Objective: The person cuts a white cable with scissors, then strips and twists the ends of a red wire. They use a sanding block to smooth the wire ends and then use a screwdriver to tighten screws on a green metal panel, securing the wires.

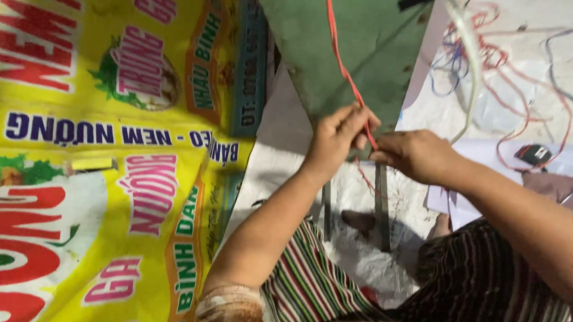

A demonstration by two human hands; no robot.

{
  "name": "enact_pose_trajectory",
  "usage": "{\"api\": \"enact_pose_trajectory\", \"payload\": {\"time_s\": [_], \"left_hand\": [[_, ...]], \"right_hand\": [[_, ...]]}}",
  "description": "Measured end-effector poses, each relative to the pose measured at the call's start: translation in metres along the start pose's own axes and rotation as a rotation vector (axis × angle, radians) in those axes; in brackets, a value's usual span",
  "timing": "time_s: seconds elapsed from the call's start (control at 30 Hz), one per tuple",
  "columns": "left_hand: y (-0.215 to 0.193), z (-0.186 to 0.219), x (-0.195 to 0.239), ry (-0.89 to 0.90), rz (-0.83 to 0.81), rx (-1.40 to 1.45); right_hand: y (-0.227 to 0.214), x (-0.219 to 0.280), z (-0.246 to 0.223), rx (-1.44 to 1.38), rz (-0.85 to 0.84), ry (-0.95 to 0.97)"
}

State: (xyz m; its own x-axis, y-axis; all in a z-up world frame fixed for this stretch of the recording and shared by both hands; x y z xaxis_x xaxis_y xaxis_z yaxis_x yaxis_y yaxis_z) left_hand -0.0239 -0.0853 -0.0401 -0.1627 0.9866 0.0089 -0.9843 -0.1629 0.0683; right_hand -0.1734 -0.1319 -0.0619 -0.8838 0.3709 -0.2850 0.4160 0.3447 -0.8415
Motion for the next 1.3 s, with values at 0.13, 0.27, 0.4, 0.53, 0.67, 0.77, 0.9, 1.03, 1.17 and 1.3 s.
{"api": "enact_pose_trajectory", "payload": {"time_s": [0.13, 0.27, 0.4, 0.53, 0.67, 0.77, 0.9, 1.03, 1.17, 1.3], "left_hand": [[-0.020, -0.002, -0.007, -0.022, 0.124, 0.104], [-0.028, 0.022, 0.004, -0.030, 0.112, 0.291], [-0.029, 0.025, 0.006, -0.006, 0.161, 0.294], [0.004, 0.037, 0.011, 0.169, -0.159, -0.224], [0.012, 0.048, 0.017, 0.302, -0.098, -0.414], [0.010, 0.046, 0.018, 0.289, -0.049, -0.424], [0.004, 0.036, 0.013, 0.100, -0.087, -0.297], [0.001, 0.040, 0.014, 0.156, 0.024, -0.391], [0.000, 0.047, 0.018, 0.252, 0.122, -0.455], [0.002, 0.042, 0.016, 0.278, 0.125, -0.507]], "right_hand": [[-0.009, 0.001, -0.005, -0.239, -0.029, 0.110], [-0.013, 0.000, -0.008, -0.687, -0.002, 0.193], [-0.010, 0.002, -0.001, -0.940, 0.082, 0.199], [-0.014, 0.003, -0.005, -0.979, 0.154, 0.244], [-0.010, 0.008, 0.001, -0.900, 0.117, 0.243], [-0.018, 0.003, -0.005, -0.904, 0.035, 0.127], [-0.026, 0.002, -0.006, -0.918, 0.009, 0.075], [-0.022, 0.003, 0.000, -0.971, 0.015, 0.164], [-0.027, 0.002, 0.001, -0.987, 0.105, 0.207], [-0.021, 0.001, -0.003, -1.044, 0.221, 0.113]]}}
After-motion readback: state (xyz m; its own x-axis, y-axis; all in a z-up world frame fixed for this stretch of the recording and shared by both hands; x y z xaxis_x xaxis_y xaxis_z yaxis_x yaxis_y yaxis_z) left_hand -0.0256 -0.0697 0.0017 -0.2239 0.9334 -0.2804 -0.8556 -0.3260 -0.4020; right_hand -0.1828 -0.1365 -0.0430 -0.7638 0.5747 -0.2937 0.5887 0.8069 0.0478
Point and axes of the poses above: each hand's wrist, its own x-axis away from the middle knuckle, its own y-axis out of the palm, z = x × y, the point moved 6 cm from there along -x, towards the middle knuckle, and after that the axes turned 14 degrees about -y, right-handed, at the moved point
